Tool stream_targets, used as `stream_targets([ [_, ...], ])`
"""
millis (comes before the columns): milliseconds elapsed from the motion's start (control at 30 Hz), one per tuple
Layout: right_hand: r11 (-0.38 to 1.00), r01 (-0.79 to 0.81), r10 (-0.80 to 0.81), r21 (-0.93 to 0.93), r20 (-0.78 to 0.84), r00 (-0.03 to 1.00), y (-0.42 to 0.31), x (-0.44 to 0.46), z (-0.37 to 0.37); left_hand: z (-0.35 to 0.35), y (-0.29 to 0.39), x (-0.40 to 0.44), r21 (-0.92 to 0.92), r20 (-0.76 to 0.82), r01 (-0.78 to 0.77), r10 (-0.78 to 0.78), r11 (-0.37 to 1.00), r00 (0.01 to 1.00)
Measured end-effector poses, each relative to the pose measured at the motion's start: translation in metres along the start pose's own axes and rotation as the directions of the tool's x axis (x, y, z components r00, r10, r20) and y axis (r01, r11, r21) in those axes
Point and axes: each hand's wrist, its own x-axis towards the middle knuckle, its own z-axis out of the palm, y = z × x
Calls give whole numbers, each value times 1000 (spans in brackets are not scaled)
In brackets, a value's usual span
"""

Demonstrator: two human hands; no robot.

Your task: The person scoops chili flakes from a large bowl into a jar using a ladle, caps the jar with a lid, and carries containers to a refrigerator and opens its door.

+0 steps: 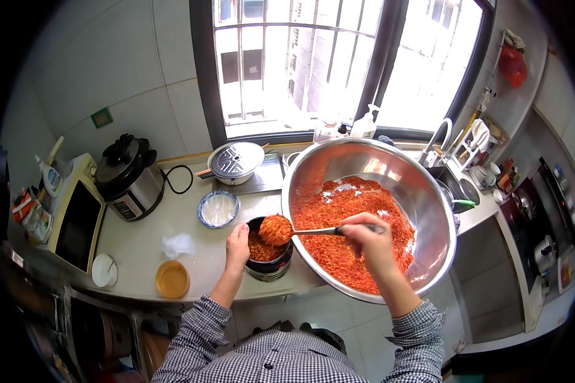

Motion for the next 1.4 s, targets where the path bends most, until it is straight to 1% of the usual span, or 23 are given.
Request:
stream_targets([
  [33,995,32,-26,-91,70,997,0,-6,14,0,0,0,-5,2,5,-5,1000,1000],
  [67,969,177,-148,-171,170,974,8,-11,25,0,0,0,-10,5,11,-11,1000,1000],
  [100,847,449,-369,-287,291,883,22,-13,38,0,-1,0,-14,10,16,-16,1000,1000],
  [167,449,772,-496,-449,594,634,24,-20,45,0,-1,0,7,3,-8,8,1000,1000],
  [267,324,834,-541,-447,635,551,15,-25,51,0,-1,-1,7,-7,-36,36,999,999],
  [367,488,742,-483,-460,566,669,2,-27,49,2,-2,-1,10,-19,-36,36,999,999],
  [400,582,685,-464,-437,513,722,4,-27,49,1,0,-2,20,-28,-37,37,999,999],
  [500,881,351,-246,-318,325,913,29,-14,53,0,2,-3,46,-22,-50,51,998,998],
  [533,954,140,-59,-264,292,955,33,-8,51,-1,2,-2,54,-15,-57,58,997,998],
  [633,981,-23,59,-191,186,981,47,16,51,1,2,-2,32,-32,-36,37,999,999],
  [767,982,-20,56,-188,186,981,49,29,57,-1,4,1,78,-3,-51,52,996,999],
  [833,952,177,-99,-251,293,951,48,29,54,-3,3,2,1,22,-11,11,1000,1000],
  [867,876,348,-241,-334,322,916,46,25,53,-3,4,3,-65,36,18,-16,998,999],
  [900,814,452,-324,-364,362,874,39,19,52,-4,5,3,-132,51,49,-42,990,998],
  [967,656,635,-458,-408,454,764,22,5,49,0,-15,1,-320,-95,-40,10,947,995],
  [1000,655,647,-464,-390,468,752,21,1,46,-6,0,-14,-331,-234,-54,-26,942,972],
  [1033,742,570,-424,-353,412,807,22,-2,43,-13,17,-31,-337,-363,-68,-63,939,930],
  [1133,937,285,-232,-203,251,940,19,-8,32,-27,-10,-89,-129,-285,-24,-14,991,958],
  [1167,966,210,-182,-149,183,966,20,-7,27,-25,-5,-110,-24,-161,-114,109,993,981],
  [1200,988,104,-90,-113,119,989,19,-6,21,-23,-7,-126,75,58,-89,85,993,995],
  [1233,998,1,4,-70,62,998,19,-4,14,-13,-15,-135,50,282,-105,87,993,956],
  [1300,994,-49,51,101,-20,998,29,1,1,9,-24,-141,52,462,-277,222,960,859],
  [1400,967,-106,133,232,-103,986,30,-1,-25,47,-43,-130,206,506,-569,411,796,758],
])
